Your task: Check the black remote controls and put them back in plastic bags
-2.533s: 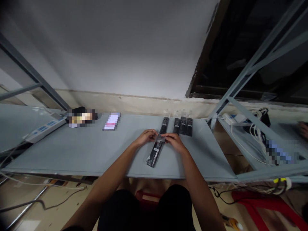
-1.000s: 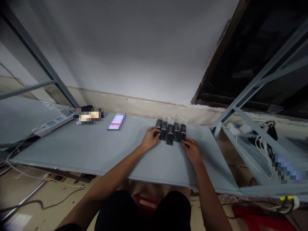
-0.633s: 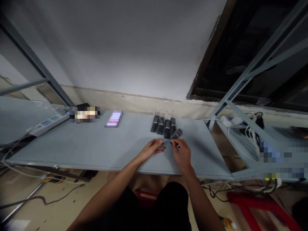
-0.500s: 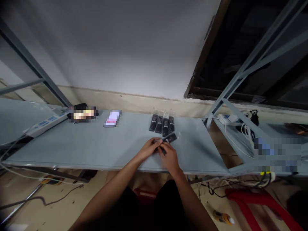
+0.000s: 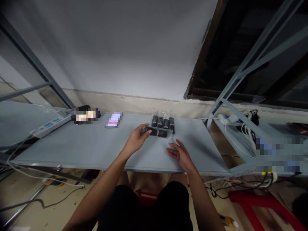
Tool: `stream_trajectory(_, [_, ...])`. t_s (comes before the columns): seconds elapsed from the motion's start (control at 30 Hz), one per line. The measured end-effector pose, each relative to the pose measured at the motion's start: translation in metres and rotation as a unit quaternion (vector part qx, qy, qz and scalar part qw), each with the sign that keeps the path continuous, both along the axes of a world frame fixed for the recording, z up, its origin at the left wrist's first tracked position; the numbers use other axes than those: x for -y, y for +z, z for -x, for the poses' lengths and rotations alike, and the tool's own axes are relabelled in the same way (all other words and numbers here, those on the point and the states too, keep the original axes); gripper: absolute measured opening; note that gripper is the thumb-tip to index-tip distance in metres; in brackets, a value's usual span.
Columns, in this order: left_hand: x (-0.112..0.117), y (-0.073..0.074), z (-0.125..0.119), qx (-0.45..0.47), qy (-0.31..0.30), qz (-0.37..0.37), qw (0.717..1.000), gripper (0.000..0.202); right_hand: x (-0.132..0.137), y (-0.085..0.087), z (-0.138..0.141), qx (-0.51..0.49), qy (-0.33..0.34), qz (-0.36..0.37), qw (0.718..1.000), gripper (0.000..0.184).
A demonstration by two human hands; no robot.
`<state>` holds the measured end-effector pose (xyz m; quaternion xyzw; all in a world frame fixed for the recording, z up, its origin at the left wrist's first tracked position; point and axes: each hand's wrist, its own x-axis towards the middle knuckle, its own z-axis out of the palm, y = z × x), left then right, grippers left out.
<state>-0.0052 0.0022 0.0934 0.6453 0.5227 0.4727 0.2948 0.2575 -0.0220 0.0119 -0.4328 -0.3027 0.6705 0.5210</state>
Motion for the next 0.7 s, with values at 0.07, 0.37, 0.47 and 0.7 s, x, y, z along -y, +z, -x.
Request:
stream_trajectory(0.07, [-0.001, 0.012, -0.002, 0.021, -0.007, -0.016, 1.000, 0.052, -0.006, 0.000, 0.005, -0.017, 0.014, -0.006, 1.000, 0.051])
stream_trajectory(0.37, [-0.003, 0.027, -0.011, 0.024, -0.067, -0.016, 0.997, 0.052, -0.013, -0.004, 0.012, -0.041, 0.045, -0.013, 0.998, 0.038])
stream_trajectory(0.47, [-0.001, 0.033, -0.012, -0.001, -0.049, -0.027, 0.998, 0.045, -0.009, -0.008, 0.013, -0.046, 0.066, -0.017, 0.997, 0.035])
stream_trajectory(0.7, [-0.016, 0.030, 0.008, -0.019, 0.000, -0.045, 0.999, 0.036, -0.006, -0.015, 0.013, -0.050, 0.077, -0.008, 0.996, 0.033])
